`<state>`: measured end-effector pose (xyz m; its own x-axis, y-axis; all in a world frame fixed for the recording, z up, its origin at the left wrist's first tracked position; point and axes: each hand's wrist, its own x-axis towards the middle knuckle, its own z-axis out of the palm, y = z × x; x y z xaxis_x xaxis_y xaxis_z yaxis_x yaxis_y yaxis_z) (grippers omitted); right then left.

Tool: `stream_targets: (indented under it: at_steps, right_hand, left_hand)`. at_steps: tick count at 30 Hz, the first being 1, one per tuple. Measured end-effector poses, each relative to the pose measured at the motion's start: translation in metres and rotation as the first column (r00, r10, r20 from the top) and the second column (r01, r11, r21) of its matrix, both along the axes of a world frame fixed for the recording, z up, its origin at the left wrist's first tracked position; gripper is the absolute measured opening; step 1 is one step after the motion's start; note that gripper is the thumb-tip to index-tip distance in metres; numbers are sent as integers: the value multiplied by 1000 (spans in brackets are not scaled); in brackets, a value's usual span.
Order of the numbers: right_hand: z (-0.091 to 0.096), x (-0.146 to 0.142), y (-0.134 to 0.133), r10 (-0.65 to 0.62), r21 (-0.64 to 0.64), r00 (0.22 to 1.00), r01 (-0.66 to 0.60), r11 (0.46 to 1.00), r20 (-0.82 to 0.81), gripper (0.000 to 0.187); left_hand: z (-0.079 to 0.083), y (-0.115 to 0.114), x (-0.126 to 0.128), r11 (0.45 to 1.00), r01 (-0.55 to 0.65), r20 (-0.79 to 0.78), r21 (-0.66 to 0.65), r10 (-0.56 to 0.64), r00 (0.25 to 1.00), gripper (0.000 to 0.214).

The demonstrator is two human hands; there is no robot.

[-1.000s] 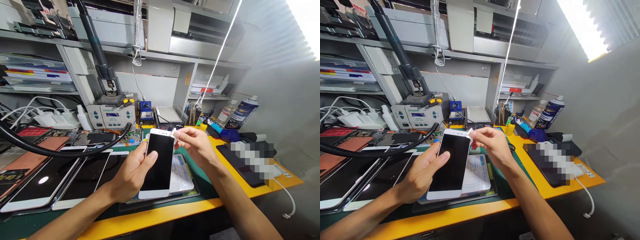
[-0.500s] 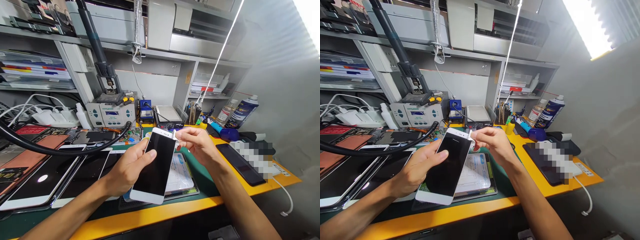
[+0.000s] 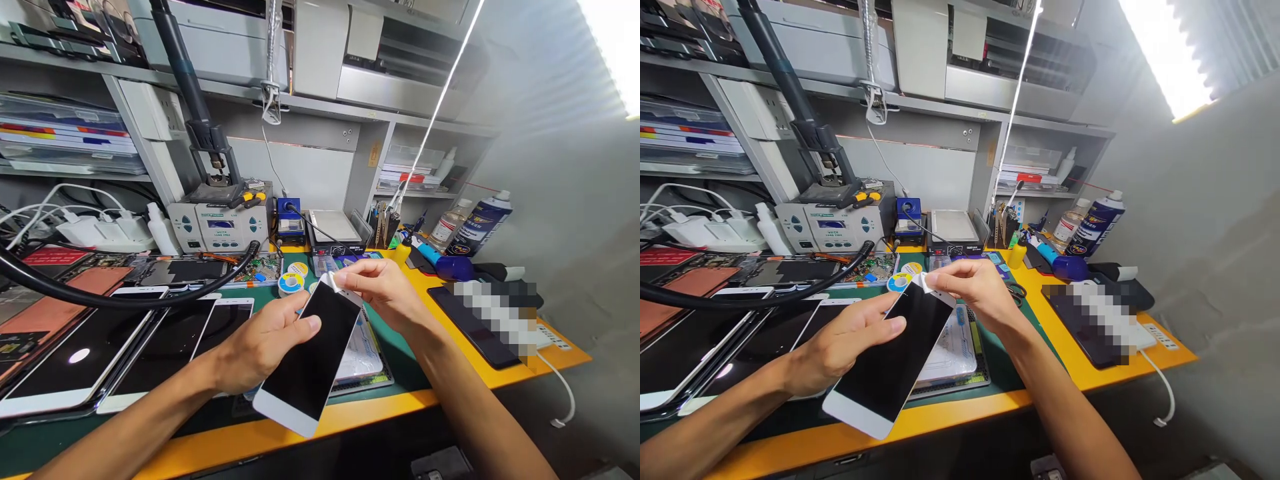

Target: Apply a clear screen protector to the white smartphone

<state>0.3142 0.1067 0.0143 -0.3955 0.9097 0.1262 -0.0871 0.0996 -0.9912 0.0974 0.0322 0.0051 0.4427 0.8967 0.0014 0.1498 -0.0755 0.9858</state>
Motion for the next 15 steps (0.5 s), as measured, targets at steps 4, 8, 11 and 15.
stream_targets:
  at_steps: [4, 8, 11, 15]
  right_hand:
    - [2, -6, -4, -23, -5, 1000, 23, 1000, -13, 22]
    - [3, -6, -5, 5, -40, 1000, -4, 999, 19, 25]
    - [0, -3, -2, 59, -66, 997, -55, 996, 54, 27]
    - [-2, -1, 0, 107, -74, 991, -101, 992, 82, 27]
  left_hand:
    - [2, -1, 1, 1000, -6, 15, -27, 6, 1000, 31]
    - [5, 0, 1, 996, 6, -7, -86, -7, 1000, 38]
    - [7, 3, 0, 988, 69, -32, -137, -74, 997, 42]
    - [9, 8, -5, 985, 106, -76, -138, -118, 990, 42]
